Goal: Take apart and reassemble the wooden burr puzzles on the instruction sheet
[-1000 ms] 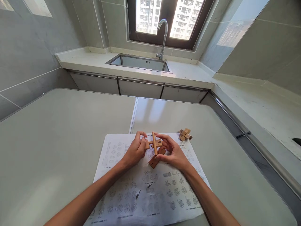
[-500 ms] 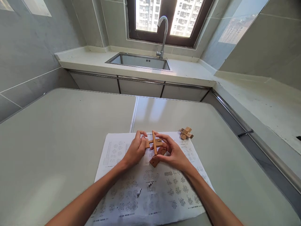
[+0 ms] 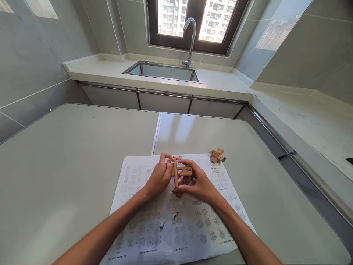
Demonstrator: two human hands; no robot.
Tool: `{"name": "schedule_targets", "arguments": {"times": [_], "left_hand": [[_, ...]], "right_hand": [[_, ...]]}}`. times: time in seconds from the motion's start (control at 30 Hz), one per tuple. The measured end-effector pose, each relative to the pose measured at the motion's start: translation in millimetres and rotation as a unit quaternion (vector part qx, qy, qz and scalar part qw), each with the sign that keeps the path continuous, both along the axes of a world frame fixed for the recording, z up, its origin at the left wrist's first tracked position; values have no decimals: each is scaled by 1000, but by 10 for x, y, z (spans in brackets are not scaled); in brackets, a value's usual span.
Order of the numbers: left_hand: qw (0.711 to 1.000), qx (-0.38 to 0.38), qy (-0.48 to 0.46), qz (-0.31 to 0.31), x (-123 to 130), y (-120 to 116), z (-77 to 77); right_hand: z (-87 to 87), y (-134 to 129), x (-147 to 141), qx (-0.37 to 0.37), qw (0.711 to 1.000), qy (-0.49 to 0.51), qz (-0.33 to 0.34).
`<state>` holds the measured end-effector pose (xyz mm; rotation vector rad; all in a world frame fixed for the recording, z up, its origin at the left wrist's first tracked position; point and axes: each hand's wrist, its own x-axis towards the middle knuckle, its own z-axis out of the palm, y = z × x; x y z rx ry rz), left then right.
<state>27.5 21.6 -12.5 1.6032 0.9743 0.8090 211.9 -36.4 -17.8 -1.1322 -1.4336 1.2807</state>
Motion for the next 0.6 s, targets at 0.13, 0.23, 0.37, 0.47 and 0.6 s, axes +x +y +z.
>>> {"name": "schedule_targets", "arguments": {"times": [0.13, 0.23, 0.37, 0.47, 0.6], "left_hand": [[1000, -17, -20, 14, 23, -11, -27], [999, -21, -19, 18, 22, -13, -40], [1000, -19, -10, 14, 18, -13, -43], [999, -28, -17, 13, 23, -20, -28], [998, -56, -39, 11, 32, -30, 15]], "right_hand": [[-15, 11, -41, 6, 1000, -2, -25], [-4, 8, -44, 17, 1000, 4, -17], [22, -5, -34, 20, 1000, 7, -14], [30, -13, -34, 15, 1000, 6, -13], [22, -23, -46, 10, 1000, -9, -22]]}}
